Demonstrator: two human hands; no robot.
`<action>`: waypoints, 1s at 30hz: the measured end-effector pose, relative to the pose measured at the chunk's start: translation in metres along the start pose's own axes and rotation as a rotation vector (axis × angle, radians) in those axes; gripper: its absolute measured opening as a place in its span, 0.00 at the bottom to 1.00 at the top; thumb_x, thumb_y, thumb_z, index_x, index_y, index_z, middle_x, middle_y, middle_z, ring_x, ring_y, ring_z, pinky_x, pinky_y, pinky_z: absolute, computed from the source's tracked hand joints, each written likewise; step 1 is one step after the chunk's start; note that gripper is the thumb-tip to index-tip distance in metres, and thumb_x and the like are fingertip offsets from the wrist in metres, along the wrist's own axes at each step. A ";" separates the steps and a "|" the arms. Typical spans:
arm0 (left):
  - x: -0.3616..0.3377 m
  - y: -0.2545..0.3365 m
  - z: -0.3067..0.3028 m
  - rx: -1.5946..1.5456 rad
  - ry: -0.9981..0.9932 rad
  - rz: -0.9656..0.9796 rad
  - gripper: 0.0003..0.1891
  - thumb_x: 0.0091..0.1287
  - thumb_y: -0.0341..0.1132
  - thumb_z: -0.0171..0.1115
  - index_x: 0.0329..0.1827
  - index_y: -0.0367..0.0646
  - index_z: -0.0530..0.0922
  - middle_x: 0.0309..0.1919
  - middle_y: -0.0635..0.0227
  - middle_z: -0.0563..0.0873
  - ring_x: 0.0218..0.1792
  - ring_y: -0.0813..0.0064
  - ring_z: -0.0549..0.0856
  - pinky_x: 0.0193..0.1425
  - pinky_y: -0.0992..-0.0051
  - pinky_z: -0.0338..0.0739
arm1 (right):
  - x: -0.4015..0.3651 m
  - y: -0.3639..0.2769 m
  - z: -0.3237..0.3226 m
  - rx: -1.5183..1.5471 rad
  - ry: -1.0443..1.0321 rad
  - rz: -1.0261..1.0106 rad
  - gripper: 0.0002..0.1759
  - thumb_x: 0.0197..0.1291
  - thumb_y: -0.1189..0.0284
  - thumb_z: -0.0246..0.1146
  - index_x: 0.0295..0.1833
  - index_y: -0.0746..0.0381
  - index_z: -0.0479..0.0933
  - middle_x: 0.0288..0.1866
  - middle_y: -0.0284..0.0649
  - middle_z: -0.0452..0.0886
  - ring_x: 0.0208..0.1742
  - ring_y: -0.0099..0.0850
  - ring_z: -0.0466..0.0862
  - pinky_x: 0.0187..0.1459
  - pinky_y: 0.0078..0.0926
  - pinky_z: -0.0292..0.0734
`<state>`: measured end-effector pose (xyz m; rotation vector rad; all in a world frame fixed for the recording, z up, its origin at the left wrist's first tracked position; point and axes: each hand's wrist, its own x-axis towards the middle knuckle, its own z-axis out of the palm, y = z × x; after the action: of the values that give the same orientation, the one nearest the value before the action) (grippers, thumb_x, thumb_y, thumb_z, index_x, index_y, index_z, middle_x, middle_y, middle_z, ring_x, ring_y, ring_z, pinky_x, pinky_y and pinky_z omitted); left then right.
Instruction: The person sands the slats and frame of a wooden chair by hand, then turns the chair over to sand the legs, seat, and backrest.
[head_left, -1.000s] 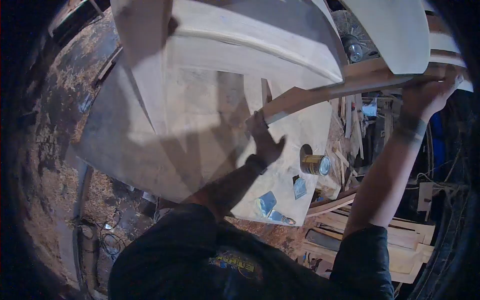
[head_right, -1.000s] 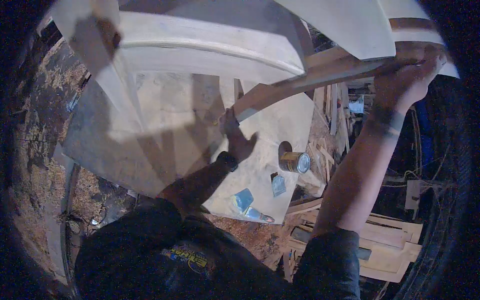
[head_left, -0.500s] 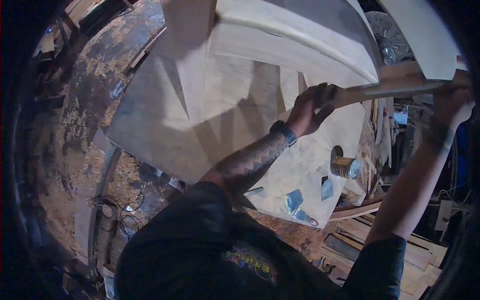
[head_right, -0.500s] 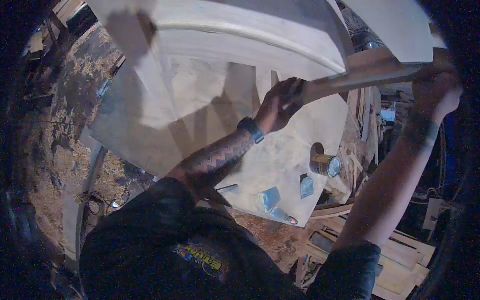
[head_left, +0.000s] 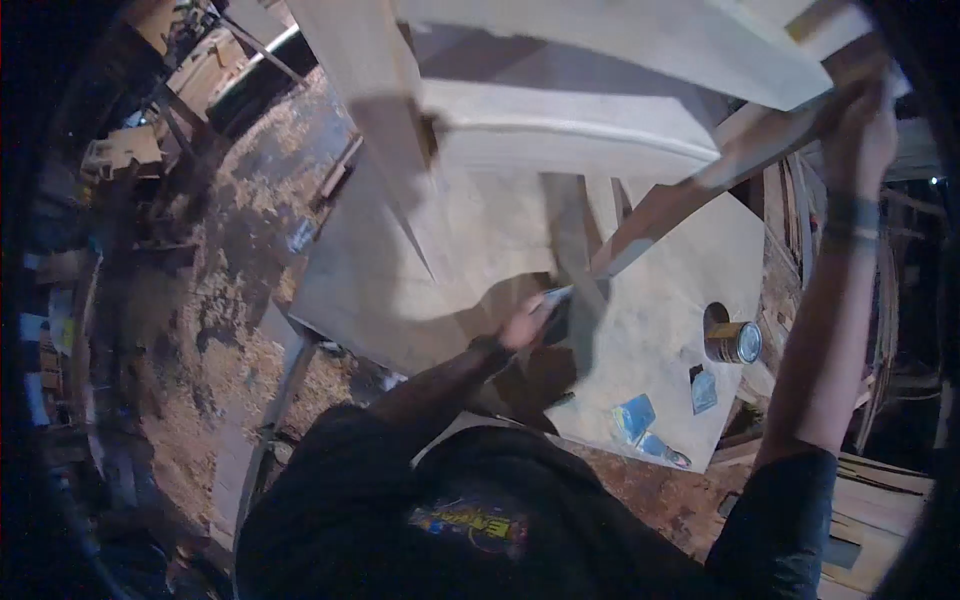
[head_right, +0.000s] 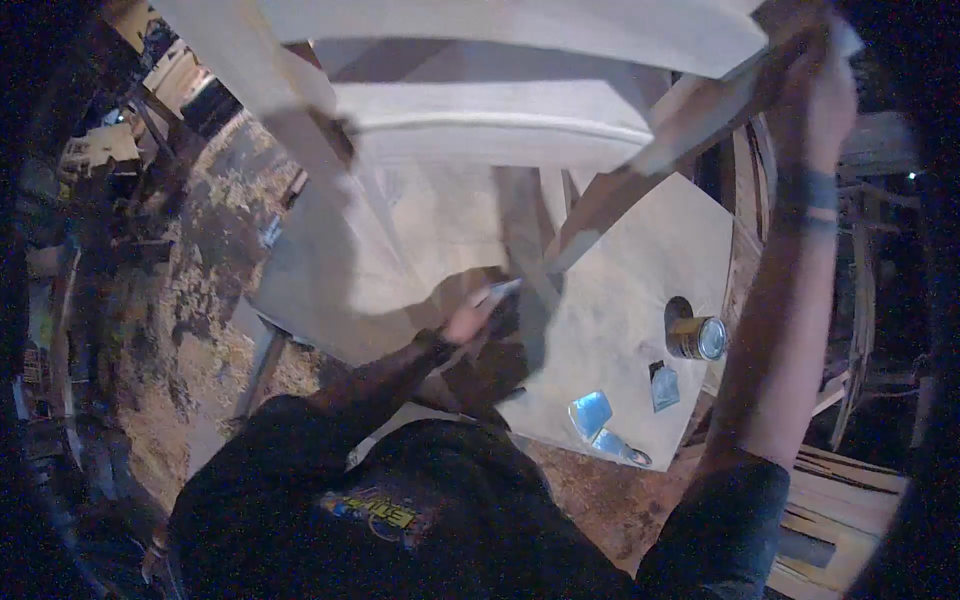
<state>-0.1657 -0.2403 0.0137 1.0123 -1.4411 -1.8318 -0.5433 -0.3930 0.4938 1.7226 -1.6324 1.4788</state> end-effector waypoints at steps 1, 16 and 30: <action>-0.024 -0.006 -0.018 0.122 0.072 0.050 0.21 0.90 0.43 0.52 0.75 0.44 0.82 0.62 0.62 0.91 0.58 0.71 0.88 0.66 0.65 0.82 | -0.029 -0.018 0.006 0.073 -0.050 0.048 0.28 0.85 0.47 0.55 0.57 0.62 0.81 0.45 0.42 0.86 0.46 0.32 0.85 0.48 0.39 0.82; -0.147 0.172 -0.082 0.917 0.147 0.407 0.19 0.79 0.33 0.67 0.68 0.35 0.79 0.61 0.58 0.86 0.57 0.64 0.90 0.64 0.64 0.87 | -0.416 -0.246 0.086 0.869 -0.532 0.398 0.25 0.76 0.65 0.71 0.68 0.67 0.74 0.59 0.51 0.82 0.60 0.42 0.82 0.64 0.39 0.78; -0.021 0.322 -0.239 0.854 0.539 1.059 0.11 0.81 0.29 0.59 0.58 0.35 0.85 0.57 0.52 0.89 0.58 0.54 0.86 0.65 0.58 0.79 | -0.316 -0.326 0.191 0.569 -0.108 0.350 0.09 0.80 0.72 0.67 0.56 0.68 0.82 0.52 0.46 0.88 0.57 0.34 0.87 0.60 0.33 0.82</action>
<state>0.0464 -0.4241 0.3011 0.7279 -1.8623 -0.1535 -0.1100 -0.2922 0.2825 1.8809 -1.7472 2.2236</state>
